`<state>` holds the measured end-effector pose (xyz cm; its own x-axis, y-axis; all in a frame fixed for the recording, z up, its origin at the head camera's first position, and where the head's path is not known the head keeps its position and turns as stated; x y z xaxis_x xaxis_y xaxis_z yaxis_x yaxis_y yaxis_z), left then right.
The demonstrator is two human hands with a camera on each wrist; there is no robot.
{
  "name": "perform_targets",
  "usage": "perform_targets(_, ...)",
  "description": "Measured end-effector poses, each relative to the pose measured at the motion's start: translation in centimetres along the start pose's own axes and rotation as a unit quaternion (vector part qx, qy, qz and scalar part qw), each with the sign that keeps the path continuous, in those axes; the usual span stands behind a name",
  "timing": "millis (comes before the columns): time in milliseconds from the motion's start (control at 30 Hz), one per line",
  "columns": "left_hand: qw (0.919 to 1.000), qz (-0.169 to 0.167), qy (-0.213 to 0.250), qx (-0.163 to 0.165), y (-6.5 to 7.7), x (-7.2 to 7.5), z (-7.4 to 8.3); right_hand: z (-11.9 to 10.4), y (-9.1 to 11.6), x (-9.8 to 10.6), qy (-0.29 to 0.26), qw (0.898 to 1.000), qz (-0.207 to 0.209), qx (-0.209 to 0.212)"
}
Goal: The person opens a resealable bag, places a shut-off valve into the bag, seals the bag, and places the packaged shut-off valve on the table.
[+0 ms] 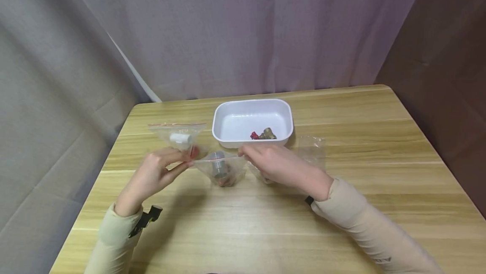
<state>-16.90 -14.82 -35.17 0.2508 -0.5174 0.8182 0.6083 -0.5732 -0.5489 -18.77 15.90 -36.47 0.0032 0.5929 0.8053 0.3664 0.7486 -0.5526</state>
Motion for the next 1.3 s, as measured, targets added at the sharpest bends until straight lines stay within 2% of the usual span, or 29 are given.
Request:
perform_targets(100, 1.0000, -0.001, -0.003, -0.004, -0.1, -0.1, -0.2, 0.1, 0.1, -0.1, 0.002, 1.000, 0.000, -0.015)
perform_targets(333, 1.0000, -0.003, -0.003, 0.008, -0.3, -0.2, -0.3, 0.4, 0.2, -0.1, 0.008, 0.995, -0.001, -0.095)
perform_targets(467, 0.9999, -0.005, 0.003, 0.013, -0.2, -0.2, -0.3, 0.5, 0.4, -0.3, 0.020, 0.994, -0.010, -0.108)
perform_targets(600, 1.0000, 0.005, -0.005, 0.002, -0.1, -0.2, -0.3, 0.5, 0.6, -0.5, 0.038, 0.995, -0.001, -0.087)
perform_targets(800, 0.9978, 0.026, -0.052, -0.033, -0.1, -0.4, -0.1, 0.5, 0.9, -0.8, 0.071, 0.996, 0.031, -0.033)
perform_targets(967, 0.9969, 0.030, -0.061, -0.039, -0.1, -0.4, 0.1, 0.6, 0.9, -1.3, 0.087, 0.995, 0.040, -0.007)
perform_targets(1100, 0.9968, 0.018, -0.071, -0.032, 0.2, -0.5, 0.2, 0.5, 0.9, -1.4, 0.082, 0.996, 0.041, 0.000)
perform_targets(1300, 0.9926, -0.033, -0.116, -0.013, -0.3, -0.8, 0.9, 0.2, 0.5, -1.5, 0.062, 0.996, 0.065, -0.004)
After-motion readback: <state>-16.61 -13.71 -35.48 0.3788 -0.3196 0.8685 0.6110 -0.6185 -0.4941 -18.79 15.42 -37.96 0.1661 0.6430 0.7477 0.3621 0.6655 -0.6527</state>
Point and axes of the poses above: each hand's wrist, its own y-axis away from the middle knuckle, its own x-axis out of the back of the hand, z = x × y, the point moved 2 cm from there along -y, towards the middle knuckle, and after that the axes turned 5 degrees about -y, right-handed, at the moved point
